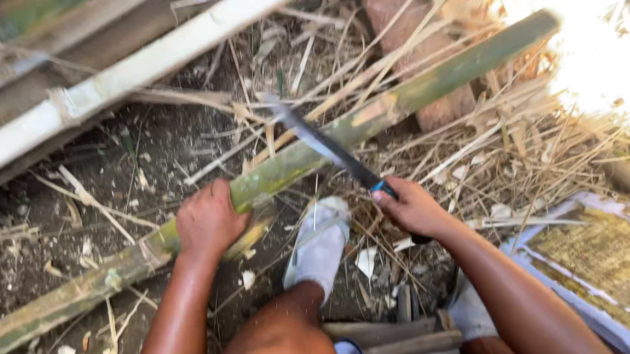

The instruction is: The person uses a machete to split a long bamboo pole into thinner strips. They hold the bamboo with one hand and repeatedly strike it with the machete to separate the layers.

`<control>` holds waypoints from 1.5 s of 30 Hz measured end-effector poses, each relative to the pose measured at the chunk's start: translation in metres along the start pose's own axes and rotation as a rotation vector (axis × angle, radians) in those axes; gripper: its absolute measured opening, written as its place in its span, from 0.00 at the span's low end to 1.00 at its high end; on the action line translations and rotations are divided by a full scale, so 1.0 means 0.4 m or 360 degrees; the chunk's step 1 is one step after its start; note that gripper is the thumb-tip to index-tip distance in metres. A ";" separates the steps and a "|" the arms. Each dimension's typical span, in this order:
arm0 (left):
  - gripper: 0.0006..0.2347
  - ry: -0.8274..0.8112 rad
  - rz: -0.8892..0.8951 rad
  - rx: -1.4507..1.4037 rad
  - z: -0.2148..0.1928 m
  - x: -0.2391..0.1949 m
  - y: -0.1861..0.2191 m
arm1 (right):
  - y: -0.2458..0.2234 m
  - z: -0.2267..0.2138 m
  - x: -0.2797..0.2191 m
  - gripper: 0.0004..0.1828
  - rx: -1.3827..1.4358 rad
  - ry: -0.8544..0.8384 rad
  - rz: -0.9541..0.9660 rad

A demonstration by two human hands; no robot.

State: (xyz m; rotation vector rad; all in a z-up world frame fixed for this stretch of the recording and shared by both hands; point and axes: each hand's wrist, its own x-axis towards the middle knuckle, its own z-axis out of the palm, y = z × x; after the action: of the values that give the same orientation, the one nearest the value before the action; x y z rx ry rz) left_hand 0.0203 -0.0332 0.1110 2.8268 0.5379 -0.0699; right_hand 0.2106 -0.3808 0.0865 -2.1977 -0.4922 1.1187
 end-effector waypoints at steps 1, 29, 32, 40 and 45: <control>0.19 -0.0035 -0.0009 0.0040 0.009 0.020 -0.005 | -0.004 -0.031 0.012 0.18 0.0248 0.0098 0.0344; 0.30 -0.0384 -0.0009 0.0020 0.013 -0.038 0.009 | 0.037 -0.202 -0.103 0.13 0.1474 0.0768 0.0504; 0.22 -0.0527 -0.0201 0.0112 -0.007 -0.063 -0.011 | -0.020 -0.159 -0.092 0.17 0.1127 0.0592 0.0645; 0.19 -0.0281 -0.0203 0.0124 -0.048 -0.067 0.021 | -0.160 0.001 -0.192 0.20 0.0473 -0.0315 0.0758; 0.23 -0.1106 -0.0444 -0.0040 -0.074 -0.039 0.033 | -0.032 -0.104 -0.188 0.22 -0.0957 0.0965 0.0051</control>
State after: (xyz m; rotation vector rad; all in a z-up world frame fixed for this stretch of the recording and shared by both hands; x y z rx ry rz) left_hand 0.0107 -0.0427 0.1442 2.4428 0.7318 -1.0333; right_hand 0.2011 -0.4291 0.1580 -2.9019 -0.5636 0.2717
